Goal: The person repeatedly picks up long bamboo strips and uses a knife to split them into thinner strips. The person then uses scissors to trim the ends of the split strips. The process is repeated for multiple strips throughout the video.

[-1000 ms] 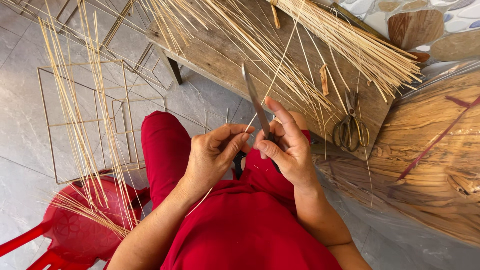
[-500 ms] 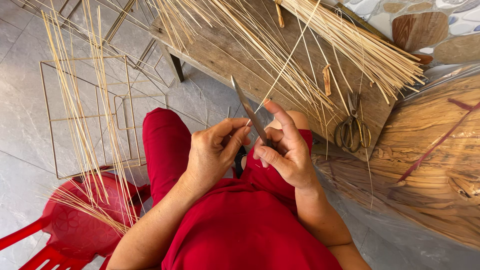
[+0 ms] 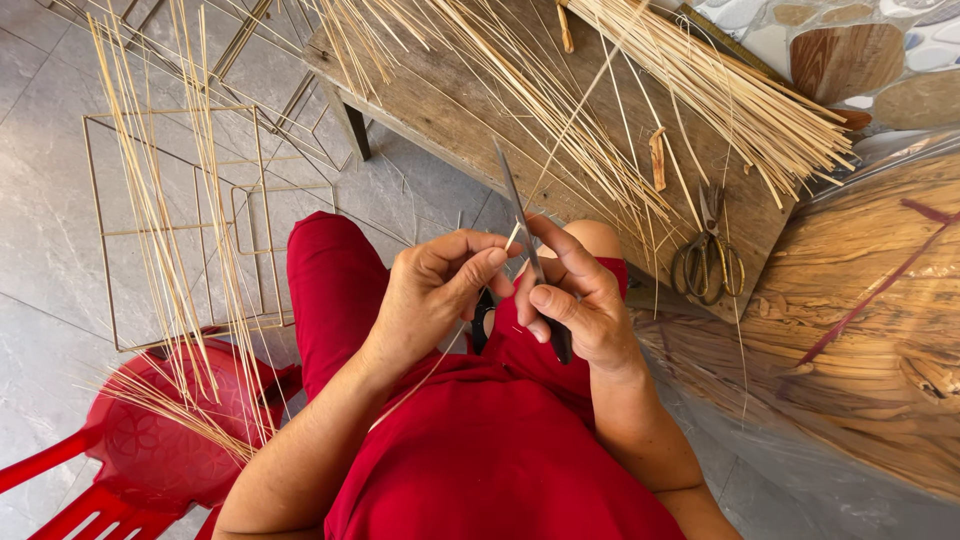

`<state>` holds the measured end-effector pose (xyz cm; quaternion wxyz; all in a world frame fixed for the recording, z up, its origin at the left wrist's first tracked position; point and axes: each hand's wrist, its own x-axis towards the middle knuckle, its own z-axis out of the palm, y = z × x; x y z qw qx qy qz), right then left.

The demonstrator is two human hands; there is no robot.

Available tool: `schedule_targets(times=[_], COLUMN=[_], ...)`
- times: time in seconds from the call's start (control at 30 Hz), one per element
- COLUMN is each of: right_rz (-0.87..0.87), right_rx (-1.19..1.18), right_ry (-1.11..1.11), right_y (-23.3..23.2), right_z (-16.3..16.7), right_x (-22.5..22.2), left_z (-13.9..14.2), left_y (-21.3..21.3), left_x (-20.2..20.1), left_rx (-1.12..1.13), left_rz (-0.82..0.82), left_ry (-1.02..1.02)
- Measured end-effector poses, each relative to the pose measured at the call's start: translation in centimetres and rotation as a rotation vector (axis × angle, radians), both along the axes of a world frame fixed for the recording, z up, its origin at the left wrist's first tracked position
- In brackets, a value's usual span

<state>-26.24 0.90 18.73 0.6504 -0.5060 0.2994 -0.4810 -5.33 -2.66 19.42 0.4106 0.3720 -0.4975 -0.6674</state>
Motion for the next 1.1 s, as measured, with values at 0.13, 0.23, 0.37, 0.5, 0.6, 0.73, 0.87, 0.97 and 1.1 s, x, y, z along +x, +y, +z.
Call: schedule_targets(times=[0.13, 0.23, 0.37, 0.5, 0.6, 0.73, 0.87, 0.97, 1.1], right_rz=[-0.014, -0.014, 0.03, 0.035, 0.053, 0.081, 0.071, 0.046, 0.079], right_rx=[0.003, -0.018, -0.025, -0.003, -0.034, -0.018, 0.004, 0.006, 0.046], right_ry=[-0.015, 0.001, -0.072, -0.086, 0.027, 0.096, 0.092, 0.078, 0.005], right_y=[0.1, 0.3, 0.2, 0.1, 0.2, 0.3, 0.3, 0.2, 0.0], right_z=[-0.2, -0.4, -0.7, -0.8, -0.5, 0.3, 0.8, 0.6, 0.1], right_x=[-0.1, -0.3, -0.6, -0.7, -0.7, -0.5, 0.2, 0.6, 0.6], left_z=[-0.5, -0.7, -0.8, -0.8, -0.8, -0.6, -0.4, -0.1, 0.1], left_y=[-0.3, -0.4, -0.6, -0.8, -0.8, -0.6, -0.3, 0.0, -0.1], left_x=[0.1, 0.1, 0.0, 0.2, 0.3, 0.1, 0.1, 0.1, 0.2], left_rx=[0.09, 0.112, 0.09, 0.102, 0.095, 0.041, -0.002, -0.035, -0.053], left_rz=[-0.028, -0.006, 0.009, 0.014, 0.015, 0.021, 0.037, 0.064, 0.05], left_ry=[0.095, 0.126, 0.162, 0.195, 0.152, 0.107, 0.044, 0.017, -0.017])
